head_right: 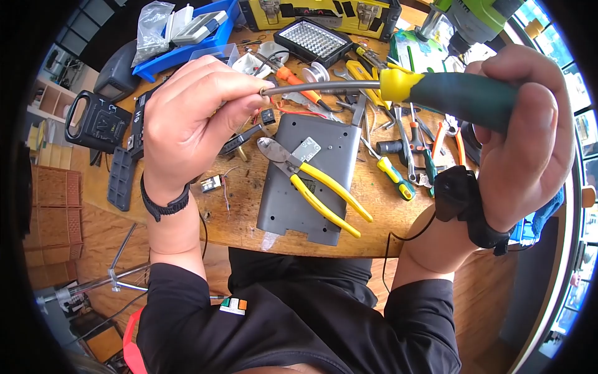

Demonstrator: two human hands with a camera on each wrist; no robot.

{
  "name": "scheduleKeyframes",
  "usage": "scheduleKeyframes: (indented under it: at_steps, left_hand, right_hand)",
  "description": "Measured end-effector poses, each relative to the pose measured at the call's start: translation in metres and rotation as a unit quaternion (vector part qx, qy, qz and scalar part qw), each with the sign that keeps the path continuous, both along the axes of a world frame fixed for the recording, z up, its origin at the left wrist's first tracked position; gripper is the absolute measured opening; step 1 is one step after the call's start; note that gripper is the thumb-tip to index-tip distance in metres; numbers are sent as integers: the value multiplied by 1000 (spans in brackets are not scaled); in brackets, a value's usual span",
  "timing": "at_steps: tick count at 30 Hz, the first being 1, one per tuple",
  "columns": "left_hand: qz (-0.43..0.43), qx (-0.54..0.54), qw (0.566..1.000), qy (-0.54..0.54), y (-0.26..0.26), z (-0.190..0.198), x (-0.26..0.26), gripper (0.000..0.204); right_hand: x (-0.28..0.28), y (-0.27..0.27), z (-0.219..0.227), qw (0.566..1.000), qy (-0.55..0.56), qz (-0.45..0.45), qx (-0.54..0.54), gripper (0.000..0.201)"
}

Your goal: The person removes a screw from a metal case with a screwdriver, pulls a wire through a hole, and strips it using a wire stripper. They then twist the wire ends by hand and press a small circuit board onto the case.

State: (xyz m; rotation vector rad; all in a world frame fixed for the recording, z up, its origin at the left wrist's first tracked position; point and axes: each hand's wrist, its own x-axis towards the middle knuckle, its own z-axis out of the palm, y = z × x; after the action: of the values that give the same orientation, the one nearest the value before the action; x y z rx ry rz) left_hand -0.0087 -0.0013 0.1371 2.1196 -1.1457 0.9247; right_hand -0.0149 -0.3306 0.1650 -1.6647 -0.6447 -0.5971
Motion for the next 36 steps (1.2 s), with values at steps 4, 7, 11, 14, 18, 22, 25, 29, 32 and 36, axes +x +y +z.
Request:
scheduleKeyframes:
  at_steps: [4,7,11,14,18,22,25,29,32,36]
  left_hand:
    - [11,20,1000,10,-1,0,0,12]
    - [15,32,999,9,-1,-1,1,12]
    - [11,42,999,21,0,-3,2,12]
    - [19,44,999,20,0,-4,3,11]
    - [27,50,998,25,1,-6,5,11]
    - [28,73,992,96,2,-18,13,12]
    - [35,111,986,120,6,-32,28,13]
    - [38,137,971,190,4,-48,37,15]
    - [4,138,961,238,0,-62,42,16]
    - [-10,143,946,293,-1,-66,46,15]
  right_hand:
    - [-1,4,1,1000,8,-20,1,36]
    - [2,3,1,1000,-5,-18,5,31]
    - [7,-3,1,1000,-21,-17,-5,30]
    - [4,3,3,999,-10,-42,-9,30]
    - [-3,9,8,996,40,-68,-39,28]
    - [7,13,3,994,0,-104,-26,26]
    - [7,18,1,987,-3,-148,-55,23]
    - [14,22,-11,977,4,-185,-105,17]
    - [25,38,-17,981,-15,-125,-146,14]
    - [28,46,-16,979,9,-79,-189,15]
